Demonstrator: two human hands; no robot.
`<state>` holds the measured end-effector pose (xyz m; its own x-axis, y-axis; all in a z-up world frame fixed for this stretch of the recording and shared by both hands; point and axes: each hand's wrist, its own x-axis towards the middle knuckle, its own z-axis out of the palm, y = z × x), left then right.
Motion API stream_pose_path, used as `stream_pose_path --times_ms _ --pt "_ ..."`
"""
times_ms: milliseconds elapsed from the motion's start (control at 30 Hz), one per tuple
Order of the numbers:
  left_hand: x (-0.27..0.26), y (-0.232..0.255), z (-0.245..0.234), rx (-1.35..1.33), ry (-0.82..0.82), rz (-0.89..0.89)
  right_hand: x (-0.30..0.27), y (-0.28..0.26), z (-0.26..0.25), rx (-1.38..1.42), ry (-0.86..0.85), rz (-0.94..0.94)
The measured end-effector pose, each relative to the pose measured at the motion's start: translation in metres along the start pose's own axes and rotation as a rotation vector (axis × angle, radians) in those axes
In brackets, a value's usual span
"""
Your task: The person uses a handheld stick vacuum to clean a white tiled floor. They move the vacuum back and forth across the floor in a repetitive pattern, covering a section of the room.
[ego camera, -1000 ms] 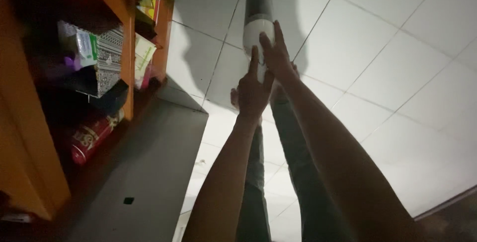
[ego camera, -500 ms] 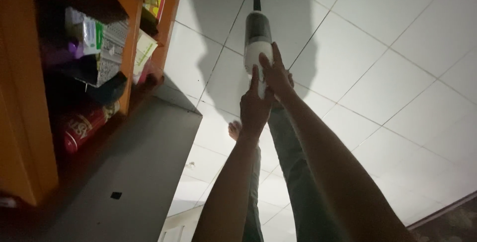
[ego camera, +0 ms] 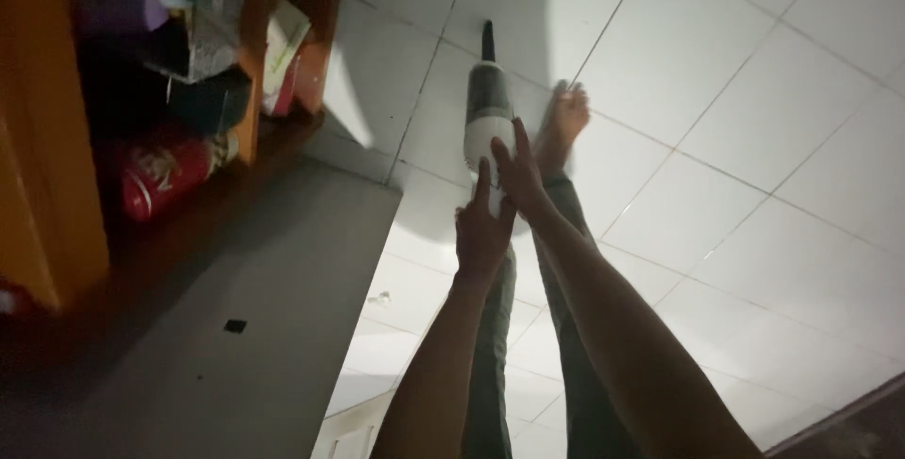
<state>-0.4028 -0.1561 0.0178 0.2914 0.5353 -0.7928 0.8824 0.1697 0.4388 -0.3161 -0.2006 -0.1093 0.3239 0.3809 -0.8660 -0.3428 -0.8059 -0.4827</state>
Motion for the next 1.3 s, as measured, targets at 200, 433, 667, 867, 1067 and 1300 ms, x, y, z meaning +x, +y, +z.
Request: stream_pose_path --times_ms 200,433,667,867,1067,1300 --pt "-0.025 -0.016 -0.002 -0.036 -0.072 -0.104 -0.031 0.013 0.013 -0.035 0.016 0.075" --pt "0.012 0.000 0.021 0.061 -0.062 0.078 -0.017 -0.039 -0.033 -0.131 0.170 -0.025" --pt "0.053 0.080 0.028 -0.050 -0.023 0.126 0.066 -0.035 -0.078 -0.266 0.173 0.057" --pt "0.092 0.148 0.026 -0.072 -0.019 0.163 0.106 -0.076 -0.129 0.071 0.142 -0.183" --pt "0.114 0.171 0.036 -0.113 -0.033 0.151 0.128 -0.099 -0.152 0.166 0.148 -0.103" --pt "0.071 0.162 0.035 -0.038 -0.046 0.099 0.107 -0.058 -0.138 0.067 0.111 -0.090"
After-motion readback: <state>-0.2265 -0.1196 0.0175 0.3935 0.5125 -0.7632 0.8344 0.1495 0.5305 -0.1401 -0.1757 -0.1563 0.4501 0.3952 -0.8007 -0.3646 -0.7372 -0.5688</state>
